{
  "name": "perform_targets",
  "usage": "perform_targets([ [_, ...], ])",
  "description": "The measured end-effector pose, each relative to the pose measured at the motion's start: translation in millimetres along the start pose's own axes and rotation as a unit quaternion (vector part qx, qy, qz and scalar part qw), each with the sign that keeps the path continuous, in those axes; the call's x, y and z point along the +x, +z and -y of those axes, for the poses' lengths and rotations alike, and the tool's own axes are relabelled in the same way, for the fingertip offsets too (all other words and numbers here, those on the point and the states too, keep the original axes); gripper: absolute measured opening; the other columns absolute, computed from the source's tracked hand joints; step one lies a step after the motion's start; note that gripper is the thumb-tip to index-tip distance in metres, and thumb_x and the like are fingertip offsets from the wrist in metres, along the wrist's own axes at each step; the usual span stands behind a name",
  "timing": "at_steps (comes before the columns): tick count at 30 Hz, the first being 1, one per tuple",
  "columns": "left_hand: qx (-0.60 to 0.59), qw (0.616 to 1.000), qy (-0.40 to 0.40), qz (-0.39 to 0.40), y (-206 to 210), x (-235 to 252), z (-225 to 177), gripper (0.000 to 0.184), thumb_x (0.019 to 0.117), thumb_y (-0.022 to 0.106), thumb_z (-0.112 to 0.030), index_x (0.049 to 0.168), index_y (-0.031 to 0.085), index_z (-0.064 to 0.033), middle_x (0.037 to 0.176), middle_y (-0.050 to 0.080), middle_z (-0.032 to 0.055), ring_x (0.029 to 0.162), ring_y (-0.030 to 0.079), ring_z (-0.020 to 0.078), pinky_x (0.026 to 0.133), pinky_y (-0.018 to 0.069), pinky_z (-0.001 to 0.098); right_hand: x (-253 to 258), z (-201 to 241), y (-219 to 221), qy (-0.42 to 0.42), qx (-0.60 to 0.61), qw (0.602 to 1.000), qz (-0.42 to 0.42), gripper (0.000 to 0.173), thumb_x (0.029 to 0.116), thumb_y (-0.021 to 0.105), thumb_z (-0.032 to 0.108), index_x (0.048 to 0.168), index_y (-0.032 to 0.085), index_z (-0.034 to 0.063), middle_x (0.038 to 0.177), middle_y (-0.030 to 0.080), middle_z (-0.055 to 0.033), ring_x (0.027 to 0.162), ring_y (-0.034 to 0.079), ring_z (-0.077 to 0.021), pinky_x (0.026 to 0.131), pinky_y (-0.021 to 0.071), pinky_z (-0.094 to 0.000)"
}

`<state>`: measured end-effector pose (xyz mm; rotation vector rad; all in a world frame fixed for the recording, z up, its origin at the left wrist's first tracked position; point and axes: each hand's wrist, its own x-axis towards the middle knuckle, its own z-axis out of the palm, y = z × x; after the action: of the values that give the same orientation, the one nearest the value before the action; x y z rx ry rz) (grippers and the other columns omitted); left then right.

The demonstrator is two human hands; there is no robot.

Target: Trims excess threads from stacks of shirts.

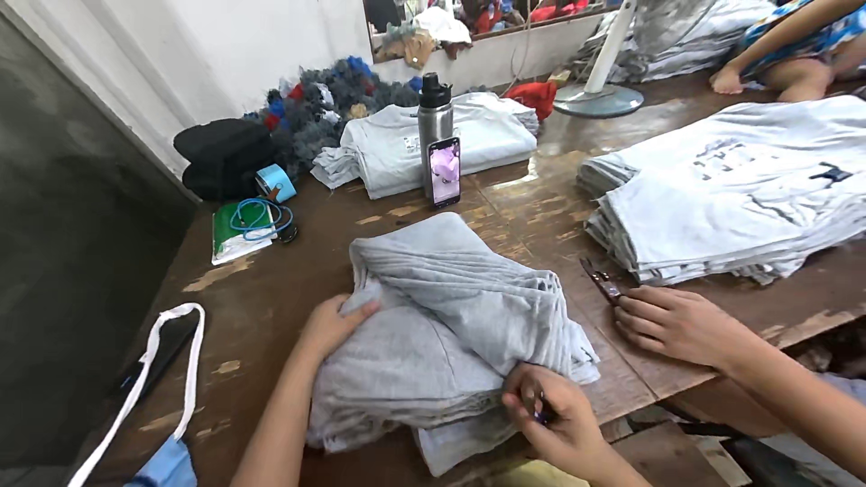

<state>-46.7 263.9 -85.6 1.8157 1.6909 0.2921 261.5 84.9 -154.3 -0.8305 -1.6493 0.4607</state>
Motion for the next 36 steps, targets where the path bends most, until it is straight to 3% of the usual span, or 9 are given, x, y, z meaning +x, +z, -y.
perform_targets([
  [5,0.043,0.993,-0.052,-0.098,25.2,-89.9,2.2,0.074,0.0978,0.052,-0.064,0.127,0.065,0.0029,0.11,0.07,0.0293,0.109,0.066,0.0478,0.094,0.0471,0.0701,27.1,-24.0,-17.7,0.084,0.025,0.996,-0.021,0.024,0.0957,0.064,0.019,0.077,0.055,0.0077,0.072,0.057,0.0005,0.062,0.055,-0.0015,0.056,0.0483,-0.0183],
  [9,0.013,0.983,-0.068,-0.168,58.2,-152.4,-3.0,0.073,0.1027,0.047,-0.054,0.128,0.059,0.0138,0.105,0.068,0.0357,0.103,0.067,0.0539,0.088,0.0483,0.073,81.0,-42.0,-23.9,0.171,0.044,0.982,0.067,0.014,0.0964,0.058,0.015,0.092,0.062,0.0014,0.078,0.06,0.0015,0.066,0.059,-0.0012,0.062,0.0521,-0.0204],
  [15,-0.165,0.96,0.063,-0.217,149.7,-182.6,-25.4,0.108,0.099,0.058,-0.047,0.152,-0.006,0.0216,0.156,0.011,0.0488,0.15,0.022,0.0524,0.123,0.0222,0.053,149.0,-63.8,-3.3,0.178,-0.05,0.966,0.178,0.031,0.1021,0.056,0.021,0.12,0.065,-0.0031,0.09,0.064,-0.011,0.078,0.059,-0.0148,0.074,0.05,-0.0337],
  [17,-0.171,0.964,0.088,-0.186,159.5,-180.0,-30.6,0.112,0.0979,0.057,-0.053,0.154,-0.008,0.0186,0.158,0.005,0.0472,0.151,0.016,0.053,0.124,0.0199,0.0563,150.6,-66.4,5.2,0.125,-0.102,0.973,0.167,0.03,0.1006,0.058,0.019,0.116,0.065,-0.0056,0.123,0.066,-0.0199,0.112,0.065,-0.0253,0.097,0.0525,-0.0428],
  [19,-0.172,0.968,0.1,-0.155,154.1,-175.1,-31.3,0.109,0.0995,0.054,-0.053,0.154,-0.007,0.018,0.159,0.003,0.0459,0.153,0.014,0.0503,0.124,0.0184,0.0543,140.7,-53.0,8.8,0.068,-0.138,0.976,0.157,0.027,0.0985,0.058,0.018,0.107,0.064,-0.0069,0.147,0.051,-0.0257,0.137,0.05,-0.0376,0.11,0.0435,-0.0541],
  [21,-0.171,0.969,0.104,-0.149,145.1,-173.4,-27.4,0.103,0.1002,0.057,-0.046,0.155,-0.001,0.0189,0.159,0.01,0.0451,0.152,0.021,0.047,0.124,0.0227,0.0508,118.8,-25.2,6.1,0.011,-0.151,0.974,0.17,0.027,0.0961,0.058,0.02,0.106,0.066,-0.0032,0.141,0.056,-0.0247,0.129,0.056,-0.0392,0.102,0.048,-0.0559],
  [25,-0.2,0.947,0.11,-0.226,118.2,-159.2,2.1,0.056,0.0963,0.064,-0.021,0.135,0.046,0.0148,0.111,0.068,0.0207,0.1,0.069,0.0211,0.083,0.0578,0.0385,63.4,-12.8,6.8,-0.002,-0.043,0.962,0.269,0.026,0.0945,0.063,0.02,0.11,0.066,-0.0005,0.112,0.069,-0.0167,0.108,0.064,-0.0319,0.094,0.0487,-0.0515],
  [29,-0.302,0.926,0.063,-0.217,87.5,-142.3,12.0,0.021,0.1028,0.051,-0.015,0.113,0.058,0.0019,0.087,0.074,-0.0014,0.079,0.073,0.0062,0.07,0.0616,0.026,28.1,-17.8,18.1,0.071,0.058,0.982,0.168,0.028,0.0878,0.077,0.019,0.101,0.065,-0.0031,0.111,0.069,-0.0161,0.103,0.062,-0.0178,0.093,0.0496,-0.0291],
  [36,-0.147,0.939,0.102,-0.294,82.0,-142.1,3.0,0.025,0.0988,0.061,-0.021,0.103,0.067,0.0031,0.079,0.069,0.0008,0.066,0.065,-0.0006,0.061,0.0553,0.0179,14.9,-5.3,35.3,0.068,0.049,0.993,0.087,0.016,0.0884,0.072,0.013,0.095,0.063,0.0012,0.099,0.069,-0.0114,0.092,0.063,-0.0129,0.085,0.0509,-0.0236],
])
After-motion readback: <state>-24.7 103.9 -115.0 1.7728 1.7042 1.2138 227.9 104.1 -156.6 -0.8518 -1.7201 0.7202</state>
